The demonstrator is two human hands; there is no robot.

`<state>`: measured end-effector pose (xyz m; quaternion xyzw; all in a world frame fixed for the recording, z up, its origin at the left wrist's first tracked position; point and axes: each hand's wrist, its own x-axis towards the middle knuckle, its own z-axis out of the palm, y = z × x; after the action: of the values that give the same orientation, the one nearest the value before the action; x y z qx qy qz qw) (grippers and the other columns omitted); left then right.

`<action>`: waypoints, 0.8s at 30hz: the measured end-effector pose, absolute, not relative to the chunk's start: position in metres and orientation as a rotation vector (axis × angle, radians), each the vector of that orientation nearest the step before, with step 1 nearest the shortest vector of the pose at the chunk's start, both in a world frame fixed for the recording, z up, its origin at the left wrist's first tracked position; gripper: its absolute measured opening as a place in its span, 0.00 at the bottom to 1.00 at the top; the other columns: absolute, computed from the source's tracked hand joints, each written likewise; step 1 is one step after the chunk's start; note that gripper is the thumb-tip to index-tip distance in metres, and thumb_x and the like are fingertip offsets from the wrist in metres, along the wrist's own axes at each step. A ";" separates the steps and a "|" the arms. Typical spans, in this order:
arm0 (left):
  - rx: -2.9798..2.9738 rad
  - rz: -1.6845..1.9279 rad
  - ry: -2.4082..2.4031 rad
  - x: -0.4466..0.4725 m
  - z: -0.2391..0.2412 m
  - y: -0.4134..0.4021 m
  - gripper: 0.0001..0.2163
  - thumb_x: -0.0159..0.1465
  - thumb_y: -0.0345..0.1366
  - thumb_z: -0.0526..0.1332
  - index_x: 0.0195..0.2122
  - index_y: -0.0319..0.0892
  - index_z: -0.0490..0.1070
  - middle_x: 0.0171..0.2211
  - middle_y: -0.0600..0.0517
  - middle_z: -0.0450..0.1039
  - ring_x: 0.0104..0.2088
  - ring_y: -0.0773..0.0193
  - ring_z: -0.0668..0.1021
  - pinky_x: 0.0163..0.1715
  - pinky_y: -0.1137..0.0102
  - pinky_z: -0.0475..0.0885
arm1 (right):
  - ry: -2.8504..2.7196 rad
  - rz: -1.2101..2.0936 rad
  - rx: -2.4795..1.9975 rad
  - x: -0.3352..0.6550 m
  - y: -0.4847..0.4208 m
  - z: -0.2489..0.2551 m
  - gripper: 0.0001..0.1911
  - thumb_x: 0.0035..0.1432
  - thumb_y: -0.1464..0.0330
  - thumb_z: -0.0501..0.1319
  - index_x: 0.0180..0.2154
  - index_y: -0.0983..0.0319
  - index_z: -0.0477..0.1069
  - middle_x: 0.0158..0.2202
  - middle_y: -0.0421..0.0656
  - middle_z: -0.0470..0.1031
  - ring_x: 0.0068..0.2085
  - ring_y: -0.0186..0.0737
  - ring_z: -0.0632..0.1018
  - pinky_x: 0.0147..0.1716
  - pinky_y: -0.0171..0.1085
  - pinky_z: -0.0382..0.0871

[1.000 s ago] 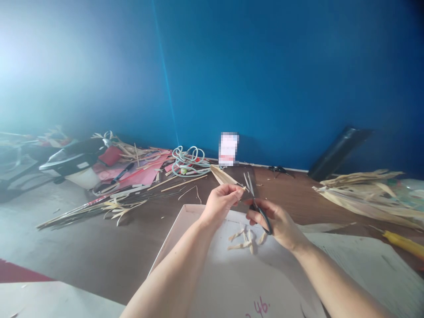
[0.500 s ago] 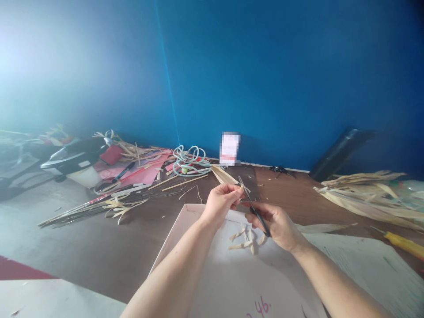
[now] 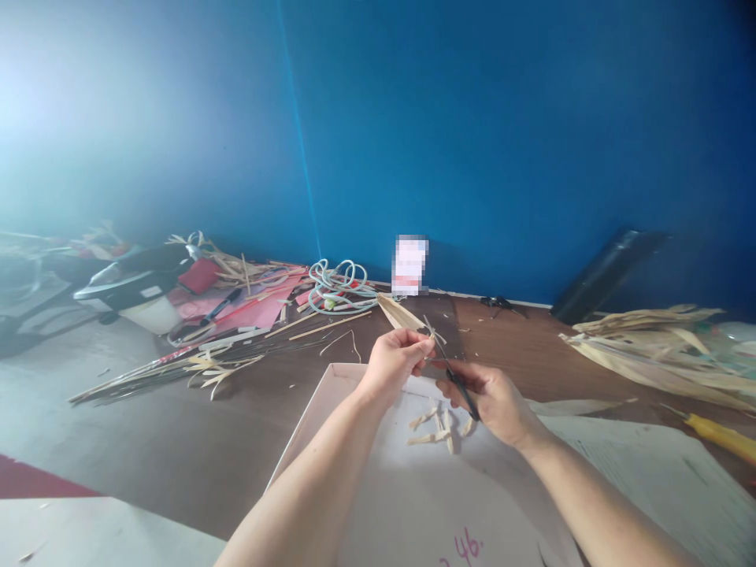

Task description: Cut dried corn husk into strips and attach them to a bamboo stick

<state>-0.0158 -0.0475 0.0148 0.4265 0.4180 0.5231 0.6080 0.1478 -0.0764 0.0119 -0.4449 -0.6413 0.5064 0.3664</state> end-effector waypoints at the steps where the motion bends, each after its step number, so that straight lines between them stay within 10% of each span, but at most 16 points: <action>1: 0.989 1.208 0.967 -0.016 0.015 -0.048 0.13 0.49 0.41 0.66 0.25 0.37 0.68 0.21 0.54 0.69 0.17 0.76 0.64 0.17 0.77 0.58 | -1.658 1.291 -1.150 0.148 -0.076 0.012 0.21 0.50 0.61 0.64 0.47 0.59 0.74 0.30 0.40 0.76 0.29 0.37 0.73 0.28 0.34 0.68; 24: 0.919 1.173 0.884 -0.016 0.016 -0.048 0.13 0.49 0.41 0.67 0.28 0.35 0.71 0.26 0.50 0.72 0.20 0.77 0.65 0.18 0.79 0.59 | -1.637 1.264 -1.221 0.150 -0.078 0.014 0.19 0.51 0.62 0.64 0.46 0.61 0.74 0.19 0.35 0.65 0.23 0.31 0.65 0.23 0.30 0.61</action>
<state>-0.0163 -0.0482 0.0157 0.4041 0.3888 0.5158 0.6477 0.1497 -0.0783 0.0140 -0.4738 -0.6355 0.4908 0.3615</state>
